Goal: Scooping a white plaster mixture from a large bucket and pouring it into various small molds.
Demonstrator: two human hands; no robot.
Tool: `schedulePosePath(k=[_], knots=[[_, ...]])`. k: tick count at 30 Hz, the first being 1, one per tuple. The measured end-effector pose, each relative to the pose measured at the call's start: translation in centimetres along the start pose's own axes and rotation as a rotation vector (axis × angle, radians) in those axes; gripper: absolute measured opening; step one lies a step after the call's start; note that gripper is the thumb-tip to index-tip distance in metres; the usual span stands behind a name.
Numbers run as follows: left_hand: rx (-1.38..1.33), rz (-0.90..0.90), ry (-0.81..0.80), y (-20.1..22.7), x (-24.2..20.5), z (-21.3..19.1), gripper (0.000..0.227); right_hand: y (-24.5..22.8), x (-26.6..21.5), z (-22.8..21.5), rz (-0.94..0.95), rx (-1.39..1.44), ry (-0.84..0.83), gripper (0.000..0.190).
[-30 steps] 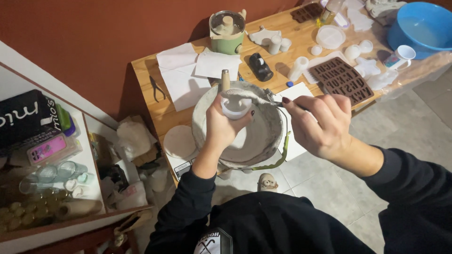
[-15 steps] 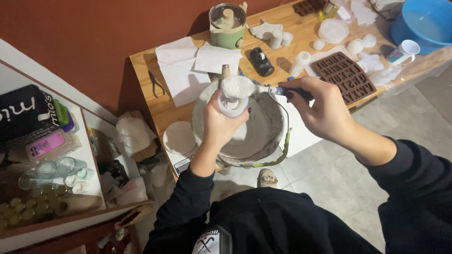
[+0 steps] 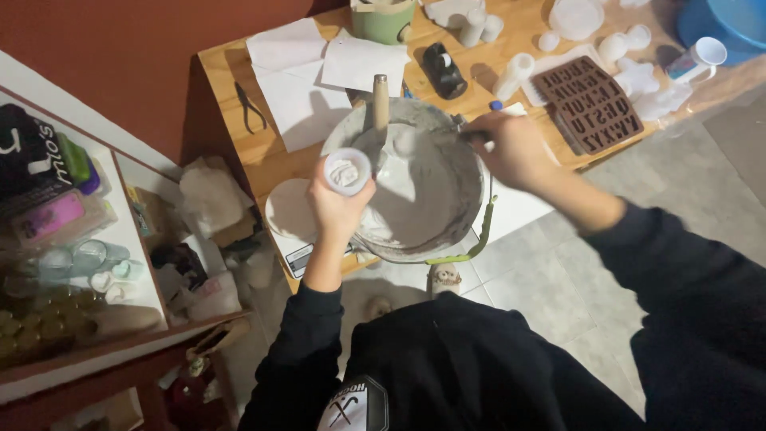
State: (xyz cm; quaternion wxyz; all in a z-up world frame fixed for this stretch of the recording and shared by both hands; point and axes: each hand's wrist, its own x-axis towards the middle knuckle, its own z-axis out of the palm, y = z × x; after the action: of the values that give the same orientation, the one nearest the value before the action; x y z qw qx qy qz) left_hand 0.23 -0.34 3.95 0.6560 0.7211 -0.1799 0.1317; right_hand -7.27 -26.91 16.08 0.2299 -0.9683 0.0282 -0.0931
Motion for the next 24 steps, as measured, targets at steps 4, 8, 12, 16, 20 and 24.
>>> schedulePosePath(k=[4, 8, 12, 16, 20, 24], knots=[[0.051, -0.064, 0.074, -2.7, -1.8, 0.1, 0.045, 6.7, 2.4, 12.2, -0.247, -0.560, -0.128, 0.019], [0.125, 0.015, 0.100, -3.2, -2.1, 0.3, 0.050, 7.8, 2.9, 19.0, -0.403, -0.876, -0.202, 0.019], [0.110, 0.007, 0.133, -3.6, -2.3, 0.3, 0.053, 6.2, 0.6, 21.1, -0.339, -0.827, -0.372, 0.019], [0.043, -0.055, 0.147, -3.6, -2.5, 0.3, 0.047, 4.7, -1.1, 20.9, -0.147, -0.514, -0.456, 0.020], [0.063, 0.001, 0.136, -3.4, -2.1, 0.5, 0.044, 5.1, -1.1, 21.3, 0.210, -0.195, -0.576, 0.026], [-0.042, -0.054, 0.126, -3.4, -1.8, 0.0, 0.044, 8.0, -0.7, 20.1, 0.206, -0.012, -0.595, 0.028]])
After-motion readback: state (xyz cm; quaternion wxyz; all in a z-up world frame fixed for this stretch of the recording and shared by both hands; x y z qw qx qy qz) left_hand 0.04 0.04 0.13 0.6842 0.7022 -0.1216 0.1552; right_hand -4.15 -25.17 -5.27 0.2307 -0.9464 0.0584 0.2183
